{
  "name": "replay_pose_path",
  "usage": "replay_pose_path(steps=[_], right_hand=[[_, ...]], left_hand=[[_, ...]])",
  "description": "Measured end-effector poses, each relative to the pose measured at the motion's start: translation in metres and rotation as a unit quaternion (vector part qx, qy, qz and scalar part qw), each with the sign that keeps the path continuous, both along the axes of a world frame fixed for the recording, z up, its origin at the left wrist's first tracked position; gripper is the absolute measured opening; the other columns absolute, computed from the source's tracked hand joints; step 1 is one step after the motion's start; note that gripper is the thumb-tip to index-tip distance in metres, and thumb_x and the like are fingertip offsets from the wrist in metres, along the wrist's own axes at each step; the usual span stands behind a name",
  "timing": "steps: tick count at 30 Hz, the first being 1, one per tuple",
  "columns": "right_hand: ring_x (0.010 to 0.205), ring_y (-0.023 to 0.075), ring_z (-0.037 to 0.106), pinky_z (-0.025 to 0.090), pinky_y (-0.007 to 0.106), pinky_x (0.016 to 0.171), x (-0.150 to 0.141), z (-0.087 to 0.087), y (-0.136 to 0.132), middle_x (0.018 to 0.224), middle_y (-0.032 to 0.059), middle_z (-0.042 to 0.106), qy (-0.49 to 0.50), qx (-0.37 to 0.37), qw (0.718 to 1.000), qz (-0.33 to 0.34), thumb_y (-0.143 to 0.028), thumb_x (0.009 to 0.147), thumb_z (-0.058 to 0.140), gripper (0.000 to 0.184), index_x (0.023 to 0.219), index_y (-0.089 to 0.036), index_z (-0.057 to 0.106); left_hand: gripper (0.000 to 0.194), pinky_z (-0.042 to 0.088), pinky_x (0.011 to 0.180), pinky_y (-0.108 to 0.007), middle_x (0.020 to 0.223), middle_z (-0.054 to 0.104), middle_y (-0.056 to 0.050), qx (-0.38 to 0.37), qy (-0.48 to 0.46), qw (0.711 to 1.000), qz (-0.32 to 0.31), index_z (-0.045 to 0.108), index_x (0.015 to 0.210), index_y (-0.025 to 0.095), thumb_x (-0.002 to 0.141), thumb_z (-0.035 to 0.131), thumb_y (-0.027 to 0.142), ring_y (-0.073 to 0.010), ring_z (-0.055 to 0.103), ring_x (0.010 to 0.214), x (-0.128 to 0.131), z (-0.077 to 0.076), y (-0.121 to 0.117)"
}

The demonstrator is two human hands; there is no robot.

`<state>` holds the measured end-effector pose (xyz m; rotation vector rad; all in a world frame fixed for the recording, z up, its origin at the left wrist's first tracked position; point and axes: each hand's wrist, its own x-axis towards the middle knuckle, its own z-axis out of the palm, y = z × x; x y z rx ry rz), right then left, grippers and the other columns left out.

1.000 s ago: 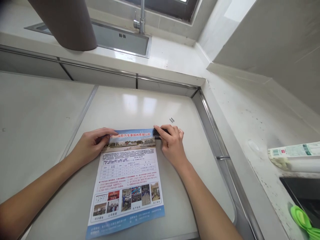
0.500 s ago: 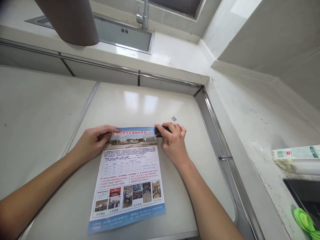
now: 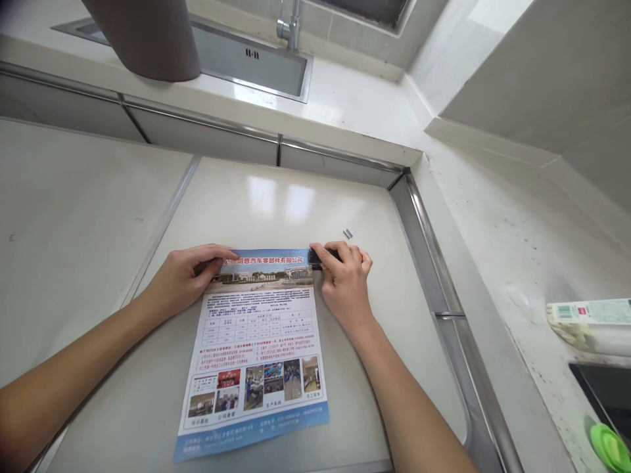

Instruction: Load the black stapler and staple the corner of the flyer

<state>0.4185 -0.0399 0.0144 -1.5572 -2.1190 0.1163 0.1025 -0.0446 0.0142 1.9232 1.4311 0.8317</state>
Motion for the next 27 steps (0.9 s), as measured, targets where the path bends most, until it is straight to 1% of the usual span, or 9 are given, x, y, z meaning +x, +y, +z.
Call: replay_pose_path(steps=[2,4,8,13,16,21,24,27], right_hand=[[0.110,0.0290,0.057,0.030,0.057,0.109,-0.0009,-0.0006,-0.0003,0.116,0.0048,0.065,0.001,0.005,1.000,-0.002,-0.008,0.090,0.049,0.056,0.132,-0.040,0.065],[0.109,0.0287,0.057,0.030,0.057,0.109,-0.0013,-0.0009,-0.0004,0.116,0.0049,0.065,0.005,0.008,1.000,-0.005,-0.008,0.090,0.048,0.054,0.131,-0.039,0.066],[0.109,0.0279,0.058,0.032,0.055,0.108,-0.0013,-0.0007,-0.0004,0.117,0.0047,0.065,0.005,0.006,1.000,-0.011,-0.007,0.092,0.046,0.052,0.129,-0.037,0.067],[0.109,0.0272,0.059,0.034,0.053,0.106,-0.0008,-0.0010,0.0003,0.117,0.0041,0.065,-0.015,0.013,1.000,-0.012,-0.005,0.089,0.047,0.054,0.127,-0.036,0.068],[0.108,0.0278,0.059,0.034,0.054,0.106,-0.0010,-0.0008,0.0003,0.116,0.0042,0.065,-0.009,0.016,1.000,-0.009,-0.005,0.088,0.048,0.054,0.127,-0.037,0.068],[0.106,0.0279,0.059,0.033,0.054,0.106,-0.0009,0.0002,-0.0004,0.115,0.0044,0.066,0.019,0.013,1.000,0.000,-0.007,0.091,0.046,0.051,0.126,-0.037,0.068],[0.107,0.0285,0.058,0.033,0.055,0.105,0.0001,0.0005,-0.0003,0.115,0.0045,0.066,0.025,0.012,1.000,0.004,-0.007,0.090,0.047,0.054,0.128,-0.038,0.068],[0.108,0.0292,0.058,0.033,0.056,0.105,0.0011,0.0005,-0.0001,0.114,0.0046,0.066,0.026,0.012,1.000,0.010,-0.007,0.088,0.048,0.056,0.130,-0.040,0.067]], left_hand=[[0.029,0.056,0.079,-0.033,0.113,0.079,-0.005,0.003,0.003,1.000,-0.001,0.077,0.102,0.023,0.095,0.048,0.025,-0.0231,0.073,0.096,0.0001,0.0003,0.0002],[0.029,0.056,0.080,-0.033,0.112,0.079,-0.005,0.005,0.004,1.000,0.002,0.077,0.101,0.023,0.095,0.049,0.025,-0.0230,0.073,0.096,0.0003,0.0007,0.0005],[0.029,0.055,0.077,-0.032,0.112,0.079,-0.005,-0.002,0.002,1.000,0.003,0.077,0.101,0.023,0.095,0.049,0.024,-0.0224,0.073,0.094,0.0011,0.0016,0.0003],[0.028,0.054,0.077,-0.032,0.113,0.079,-0.004,-0.004,0.001,1.000,0.005,0.077,0.101,0.023,0.096,0.049,0.024,-0.0223,0.073,0.094,0.0012,0.0021,-0.0005],[0.028,0.054,0.076,-0.031,0.112,0.079,-0.004,0.000,0.000,1.000,0.005,0.076,0.101,0.023,0.096,0.049,0.023,-0.0217,0.072,0.093,0.0005,0.0009,-0.0003],[0.028,0.053,0.072,-0.031,0.113,0.078,-0.004,-0.002,0.002,1.000,0.004,0.076,0.103,0.023,0.096,0.049,0.024,-0.0203,0.071,0.088,-0.0009,-0.0014,0.0002],[0.029,0.053,0.070,-0.031,0.112,0.078,-0.004,-0.002,0.004,1.000,0.006,0.077,0.103,0.024,0.097,0.049,0.025,-0.0196,0.071,0.084,-0.0011,-0.0018,0.0001],[0.029,0.054,0.072,-0.032,0.113,0.078,-0.006,-0.002,0.001,1.000,0.004,0.077,0.104,0.023,0.097,0.049,0.026,-0.0209,0.071,0.087,-0.0010,-0.0022,0.0000]])
